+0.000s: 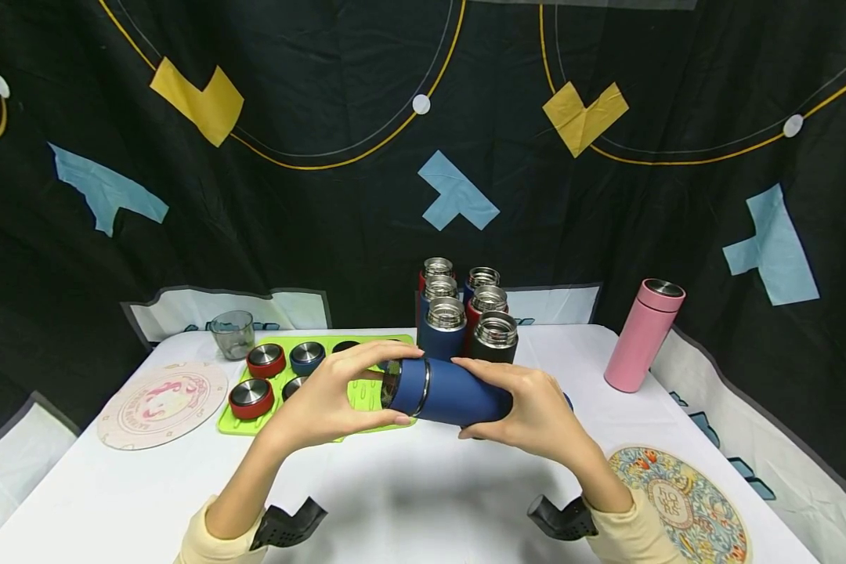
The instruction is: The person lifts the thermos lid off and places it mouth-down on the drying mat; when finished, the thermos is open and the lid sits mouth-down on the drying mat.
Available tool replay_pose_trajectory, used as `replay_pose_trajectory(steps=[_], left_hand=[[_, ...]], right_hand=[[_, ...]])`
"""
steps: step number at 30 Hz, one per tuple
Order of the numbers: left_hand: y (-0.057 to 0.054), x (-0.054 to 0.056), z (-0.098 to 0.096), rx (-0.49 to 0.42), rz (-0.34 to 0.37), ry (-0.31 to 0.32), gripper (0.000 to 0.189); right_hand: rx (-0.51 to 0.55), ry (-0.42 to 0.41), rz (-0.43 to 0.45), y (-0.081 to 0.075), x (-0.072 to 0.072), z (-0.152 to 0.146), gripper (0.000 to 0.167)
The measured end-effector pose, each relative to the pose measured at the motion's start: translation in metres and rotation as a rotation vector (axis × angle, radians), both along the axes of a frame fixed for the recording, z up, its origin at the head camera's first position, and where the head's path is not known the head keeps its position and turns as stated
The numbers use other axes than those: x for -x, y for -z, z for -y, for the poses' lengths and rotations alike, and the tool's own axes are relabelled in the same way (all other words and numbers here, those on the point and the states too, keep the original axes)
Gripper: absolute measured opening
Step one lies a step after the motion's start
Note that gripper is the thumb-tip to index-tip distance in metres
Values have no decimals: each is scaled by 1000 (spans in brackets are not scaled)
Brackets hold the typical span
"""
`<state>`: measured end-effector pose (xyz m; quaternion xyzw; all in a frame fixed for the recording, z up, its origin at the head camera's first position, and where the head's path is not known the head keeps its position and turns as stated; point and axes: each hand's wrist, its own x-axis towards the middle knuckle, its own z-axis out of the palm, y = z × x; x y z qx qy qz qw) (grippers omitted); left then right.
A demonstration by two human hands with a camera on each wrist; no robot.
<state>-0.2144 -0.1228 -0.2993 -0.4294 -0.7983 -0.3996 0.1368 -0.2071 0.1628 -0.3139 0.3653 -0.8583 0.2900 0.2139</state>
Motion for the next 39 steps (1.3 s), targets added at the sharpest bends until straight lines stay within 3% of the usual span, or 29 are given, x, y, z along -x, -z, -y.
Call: replay_pose_trajectory(steps=[6,11,15,24,30,34,39], left_hand=[[0,0,2,2,-33,72,66],[-1,0,2,4,-70,93,64],[-1,0,1,-16,-65,94,65],[1,1,-2,-92,19,8,69],[2,0,-2,-108,74,-35,71],[2,1,-2,-82,71,-15,72],[1,2,0,-39,1,84,71]], right_hand=[[40,-77,136,-1,4,-5,79],[50,-94,176,-2,4,-5,79],[51,-75,162,-2,2,-4,79],[10,33,-24,-3,-4,0,83],[-12,68,-70,-3,-5,2,83],[-17,59,-52,-3,-5,-1,83],[20,-23,94,-5,-3,-6,81]])
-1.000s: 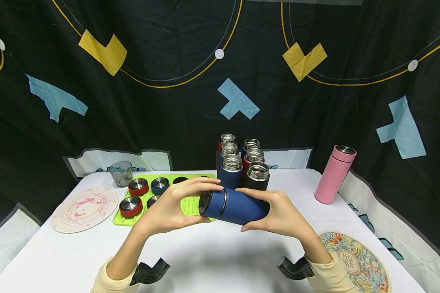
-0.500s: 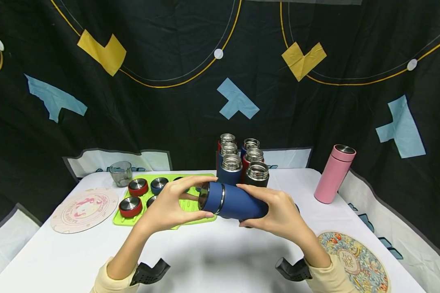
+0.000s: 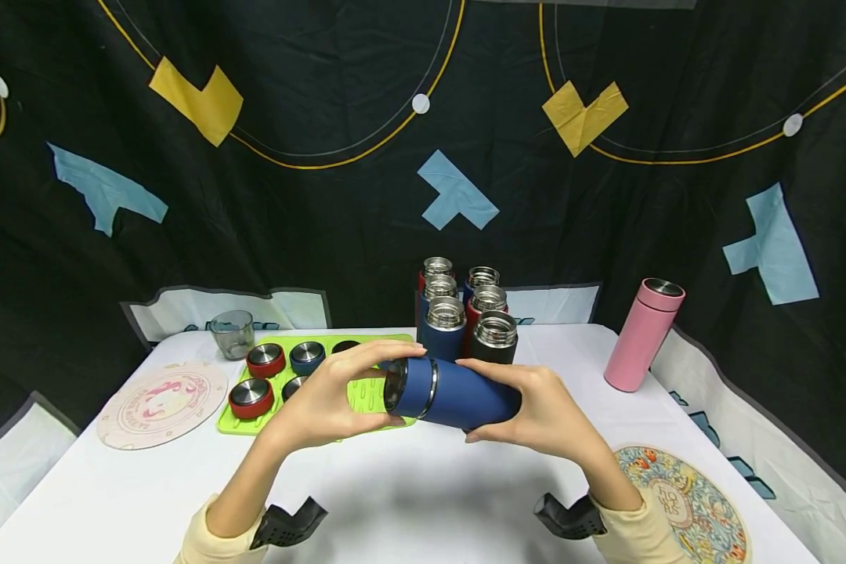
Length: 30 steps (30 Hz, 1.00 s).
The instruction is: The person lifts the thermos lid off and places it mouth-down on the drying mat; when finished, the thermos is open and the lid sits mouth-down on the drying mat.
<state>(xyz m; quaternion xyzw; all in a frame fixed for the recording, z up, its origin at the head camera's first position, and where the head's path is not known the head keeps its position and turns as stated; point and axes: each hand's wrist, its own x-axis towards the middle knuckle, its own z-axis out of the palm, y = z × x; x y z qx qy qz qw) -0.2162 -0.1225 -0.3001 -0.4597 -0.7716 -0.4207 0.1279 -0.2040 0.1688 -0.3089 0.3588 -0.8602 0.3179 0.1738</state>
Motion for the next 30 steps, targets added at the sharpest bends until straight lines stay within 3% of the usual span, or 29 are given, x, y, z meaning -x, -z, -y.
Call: replay_pose_trajectory(steps=[4,8,14,21,30], left_hand=[[0,0,0,16,-49,50,67],[0,1,0,11,-66,39,64],[1,2,-2,-33,4,-35,66],[-1,4,4,-92,114,-199,67],[1,9,14,-40,146,-245,69]], right_hand=[[21,-55,91,-1,1,-2,78],[19,-50,97,-1,1,-2,79],[-27,33,4,0,-1,1,80],[-54,149,-118,0,0,-2,82],[17,137,-80,-6,4,-15,83]])
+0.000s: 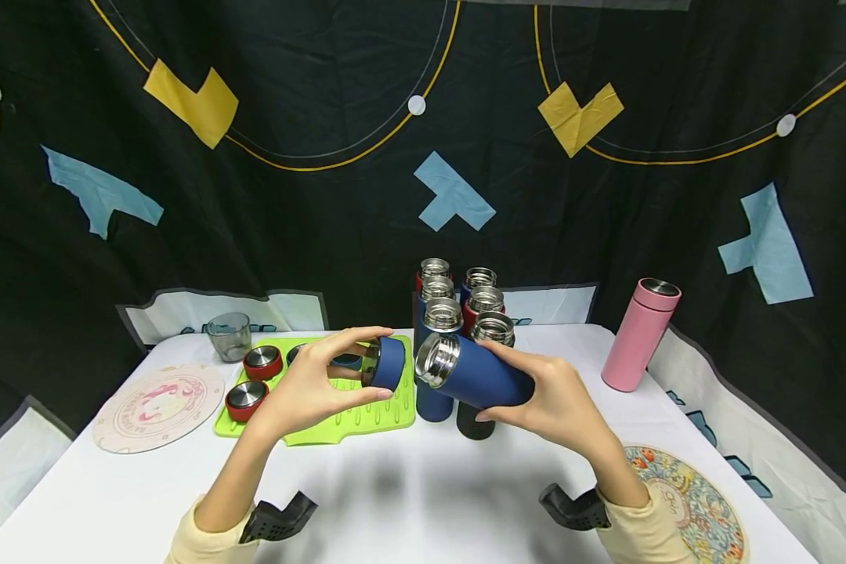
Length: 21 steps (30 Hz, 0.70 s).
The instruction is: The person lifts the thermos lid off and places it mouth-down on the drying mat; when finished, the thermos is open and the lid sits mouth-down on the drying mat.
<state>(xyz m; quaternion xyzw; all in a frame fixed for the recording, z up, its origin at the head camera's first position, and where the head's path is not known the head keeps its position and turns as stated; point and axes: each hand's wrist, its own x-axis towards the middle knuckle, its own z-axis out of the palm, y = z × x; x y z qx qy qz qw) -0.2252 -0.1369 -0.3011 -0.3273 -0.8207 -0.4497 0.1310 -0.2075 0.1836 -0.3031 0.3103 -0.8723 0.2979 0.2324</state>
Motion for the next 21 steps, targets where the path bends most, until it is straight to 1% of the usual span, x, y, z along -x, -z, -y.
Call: replay_pose_trajectory(steps=[4,8,11,13,18,21], left_hand=[[6,7,6,46,26,-16,71],[14,17,11,101,42,-41,74],[22,25,15,160,47,-67,73],[29,31,18,189,51,-73,72],[45,45,26,234,50,-66,67],[52,53,30,270,39,-69,65]], right_hand=[[59,-10,16,-1,3,-10,83],[133,-5,4,1,9,-22,82],[187,38,-7,3,12,-31,82],[224,78,-15,5,14,-37,82],[327,170,-42,8,22,-49,82],[390,215,-34,10,29,-56,81]])
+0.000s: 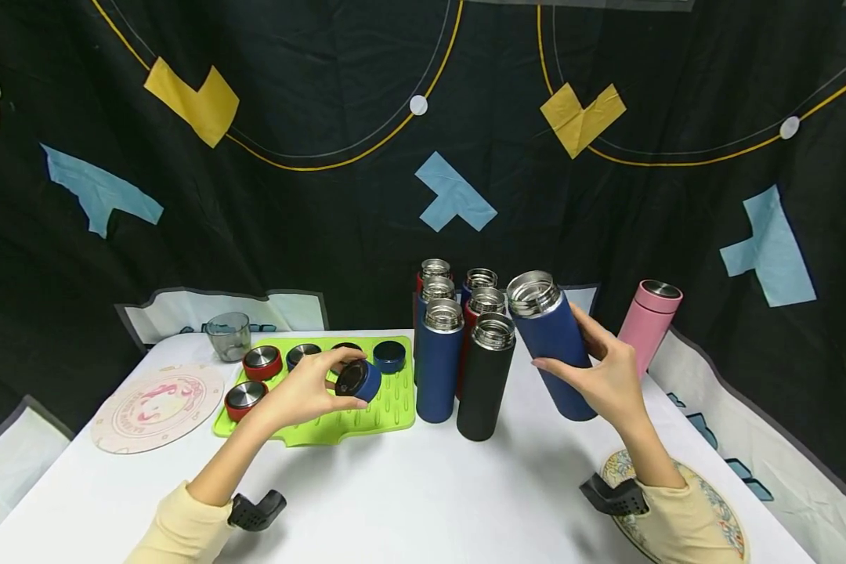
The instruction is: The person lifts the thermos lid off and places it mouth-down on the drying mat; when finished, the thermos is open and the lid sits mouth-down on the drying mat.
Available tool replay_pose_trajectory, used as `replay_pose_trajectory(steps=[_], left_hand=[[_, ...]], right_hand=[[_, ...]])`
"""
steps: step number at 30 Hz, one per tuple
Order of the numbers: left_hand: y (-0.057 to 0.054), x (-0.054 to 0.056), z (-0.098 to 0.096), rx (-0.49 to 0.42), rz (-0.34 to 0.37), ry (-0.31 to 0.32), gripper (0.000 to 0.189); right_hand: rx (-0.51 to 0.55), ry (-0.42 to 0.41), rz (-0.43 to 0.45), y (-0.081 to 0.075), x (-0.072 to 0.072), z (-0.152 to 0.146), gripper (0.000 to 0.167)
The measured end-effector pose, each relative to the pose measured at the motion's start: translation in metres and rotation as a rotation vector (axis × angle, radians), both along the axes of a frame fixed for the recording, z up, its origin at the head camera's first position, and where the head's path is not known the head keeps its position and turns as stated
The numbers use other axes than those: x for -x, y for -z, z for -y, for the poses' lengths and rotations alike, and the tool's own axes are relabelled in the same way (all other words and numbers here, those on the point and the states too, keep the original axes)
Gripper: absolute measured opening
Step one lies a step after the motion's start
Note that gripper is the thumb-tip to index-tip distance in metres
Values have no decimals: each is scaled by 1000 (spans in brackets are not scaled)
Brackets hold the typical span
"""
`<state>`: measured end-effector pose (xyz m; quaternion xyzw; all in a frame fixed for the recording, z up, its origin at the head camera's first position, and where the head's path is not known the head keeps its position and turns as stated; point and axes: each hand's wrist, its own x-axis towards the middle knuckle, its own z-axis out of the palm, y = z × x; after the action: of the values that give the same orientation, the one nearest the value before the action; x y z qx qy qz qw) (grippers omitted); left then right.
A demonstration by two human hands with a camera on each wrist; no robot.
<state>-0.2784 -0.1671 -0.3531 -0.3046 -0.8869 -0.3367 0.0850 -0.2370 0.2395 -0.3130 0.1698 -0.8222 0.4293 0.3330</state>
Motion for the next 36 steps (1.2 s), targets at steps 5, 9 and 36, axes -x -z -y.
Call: replay_pose_trajectory(steps=[5,9,36], left_hand=[[11,14,5,78,-41,-8,65],[21,26,8,151,-59,-19,65],[42,63,16,323,83,36,64]], right_hand=[[71,68,58,5,18,-9,77],[130,93,77,14,39,-14,76],[527,17,363,66,145,-3,81]])
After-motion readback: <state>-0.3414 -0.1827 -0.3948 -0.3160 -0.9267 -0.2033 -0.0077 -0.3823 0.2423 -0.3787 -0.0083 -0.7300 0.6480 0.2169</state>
